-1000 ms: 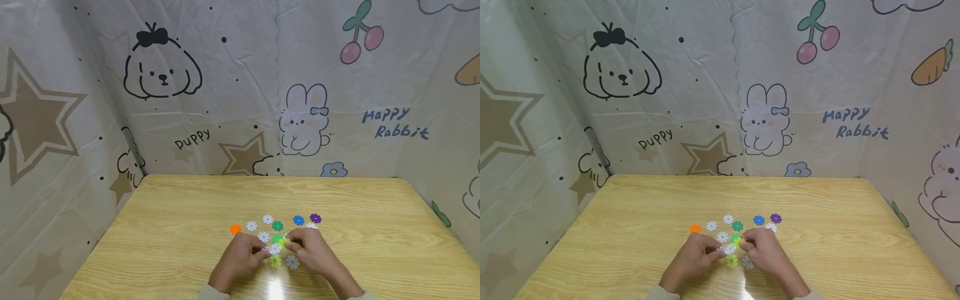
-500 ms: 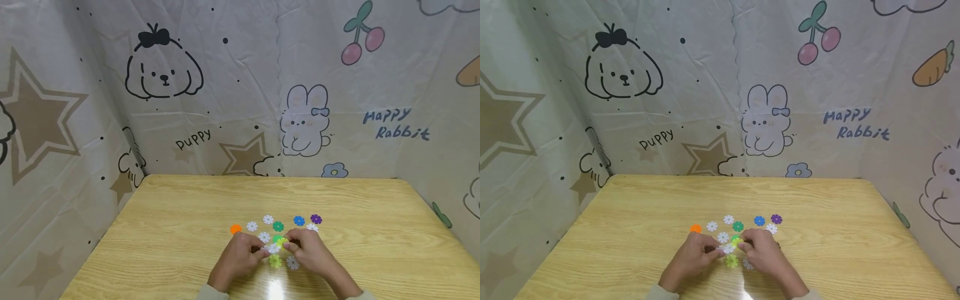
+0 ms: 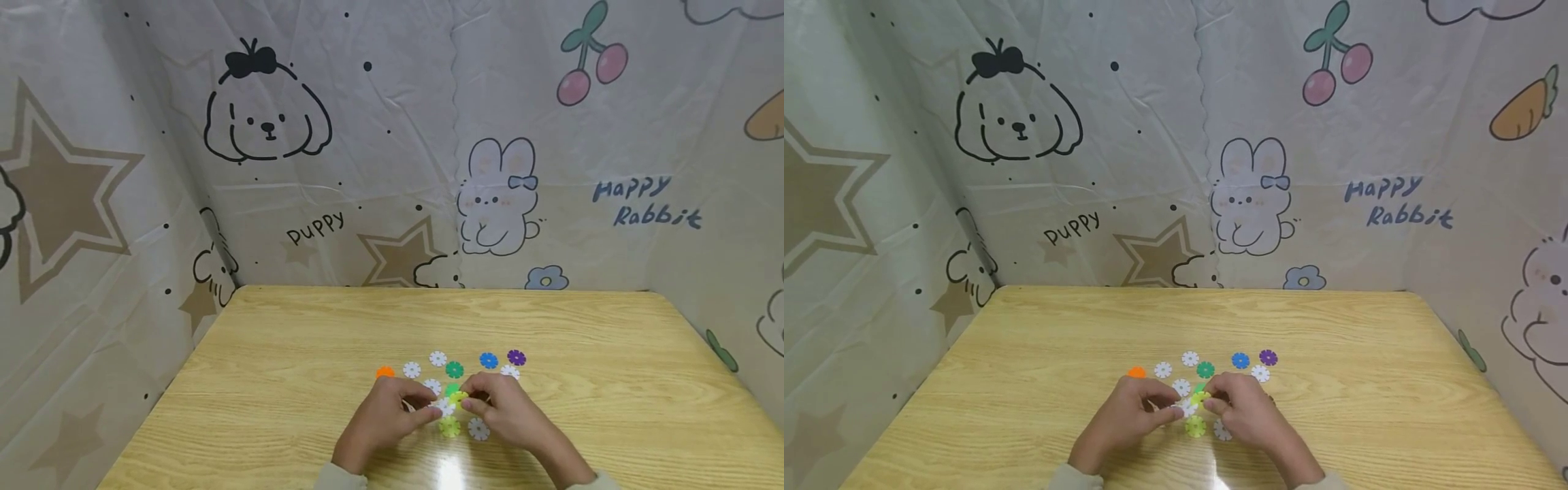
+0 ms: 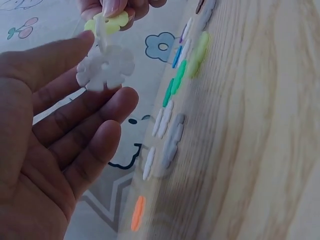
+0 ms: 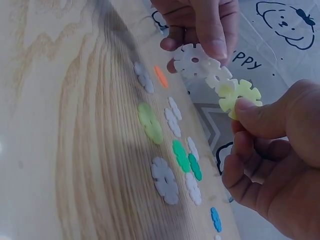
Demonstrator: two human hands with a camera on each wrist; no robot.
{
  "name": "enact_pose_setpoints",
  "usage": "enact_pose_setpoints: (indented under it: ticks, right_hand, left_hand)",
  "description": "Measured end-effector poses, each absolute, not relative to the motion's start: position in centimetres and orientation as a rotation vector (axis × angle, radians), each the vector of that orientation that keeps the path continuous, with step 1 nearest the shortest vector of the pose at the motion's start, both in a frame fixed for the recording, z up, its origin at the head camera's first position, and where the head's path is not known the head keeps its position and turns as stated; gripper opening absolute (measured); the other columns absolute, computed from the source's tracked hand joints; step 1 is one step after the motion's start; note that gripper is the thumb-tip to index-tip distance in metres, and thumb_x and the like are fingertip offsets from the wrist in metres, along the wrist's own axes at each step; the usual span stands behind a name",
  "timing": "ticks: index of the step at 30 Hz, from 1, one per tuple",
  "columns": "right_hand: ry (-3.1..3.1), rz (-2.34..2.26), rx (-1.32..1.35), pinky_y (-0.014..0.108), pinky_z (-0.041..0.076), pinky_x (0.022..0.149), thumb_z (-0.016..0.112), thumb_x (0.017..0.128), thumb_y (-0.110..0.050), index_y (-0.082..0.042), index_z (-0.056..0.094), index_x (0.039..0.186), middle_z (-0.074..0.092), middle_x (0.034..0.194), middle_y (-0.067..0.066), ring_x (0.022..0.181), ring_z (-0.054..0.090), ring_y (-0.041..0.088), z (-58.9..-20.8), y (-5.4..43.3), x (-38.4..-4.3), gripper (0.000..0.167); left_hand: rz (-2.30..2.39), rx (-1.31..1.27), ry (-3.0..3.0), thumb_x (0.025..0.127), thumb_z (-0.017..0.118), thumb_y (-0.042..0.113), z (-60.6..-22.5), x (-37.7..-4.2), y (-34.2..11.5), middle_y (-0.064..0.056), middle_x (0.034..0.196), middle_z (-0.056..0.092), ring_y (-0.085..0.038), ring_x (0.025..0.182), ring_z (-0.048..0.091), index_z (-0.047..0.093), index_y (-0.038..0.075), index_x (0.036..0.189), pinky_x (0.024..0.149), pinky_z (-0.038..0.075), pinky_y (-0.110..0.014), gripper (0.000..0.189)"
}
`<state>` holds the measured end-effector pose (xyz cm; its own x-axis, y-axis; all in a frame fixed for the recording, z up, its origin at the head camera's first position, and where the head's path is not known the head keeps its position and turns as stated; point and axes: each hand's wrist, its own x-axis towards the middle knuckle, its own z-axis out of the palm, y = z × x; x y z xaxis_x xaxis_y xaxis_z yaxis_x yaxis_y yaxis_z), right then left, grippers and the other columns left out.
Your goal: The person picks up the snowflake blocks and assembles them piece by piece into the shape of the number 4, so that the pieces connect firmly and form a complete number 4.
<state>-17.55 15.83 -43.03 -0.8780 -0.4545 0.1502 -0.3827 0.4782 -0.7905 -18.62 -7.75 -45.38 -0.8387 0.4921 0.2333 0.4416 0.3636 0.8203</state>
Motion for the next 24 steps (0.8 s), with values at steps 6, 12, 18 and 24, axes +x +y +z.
enact_pose_setpoints:
  ticks: [6, 12, 18, 24]
  right_hand:
    - [2.571, -1.412, -0.768, 0.026, 0.049, 0.057, 0.067, 0.093, -0.001, -0.008, 0.070, 0.087, 0.062, 0.078, 0.001, 0.066, 0.052, 0.008, -43.2, 15.3, -17.5, 0.010]
    - [2.560, -1.420, -0.775, 0.025, 0.047, 0.054, 0.069, 0.093, -0.003, -0.007, 0.071, 0.087, 0.063, 0.075, 0.003, 0.062, 0.051, 0.006, -43.1, 15.0, -17.4, 0.007]
    - [2.580, -1.406, -0.761, 0.025, 0.049, 0.054, 0.069, 0.092, -0.004, -0.006, 0.071, 0.087, 0.064, 0.073, 0.002, 0.060, 0.053, 0.005, -43.1, 14.7, -17.3, 0.006]
    - [2.599, -1.396, -0.744, 0.026, 0.050, 0.056, 0.070, 0.092, -0.004, -0.003, 0.071, 0.087, 0.066, 0.075, 0.003, 0.062, 0.055, 0.006, -43.1, 14.5, -17.3, 0.005]
  left_hand:
    - [1.554, 0.905, 2.522, 0.093, 0.075, 0.020, -45.3, -18.6, -7.6, 0.009, 0.089, 0.073, -0.002, 0.078, 0.065, 0.079, 0.009, 0.098, 0.070, 0.054, -0.023, 0.014]
    - [1.553, 0.916, 2.505, 0.094, 0.073, 0.019, -45.2, -18.5, -7.4, 0.006, 0.090, 0.073, -0.002, 0.075, 0.065, 0.079, 0.009, 0.098, 0.069, 0.054, -0.021, 0.012]
    - [1.543, 0.908, 2.489, 0.093, 0.073, 0.016, -45.2, -18.5, -7.2, 0.005, 0.090, 0.074, -0.003, 0.075, 0.066, 0.079, 0.007, 0.099, 0.068, 0.054, -0.020, 0.011]
    - [1.547, 0.898, 2.486, 0.093, 0.074, 0.014, -45.3, -18.5, -7.1, 0.005, 0.089, 0.073, -0.002, 0.074, 0.066, 0.079, 0.006, 0.098, 0.067, 0.054, -0.020, 0.011]
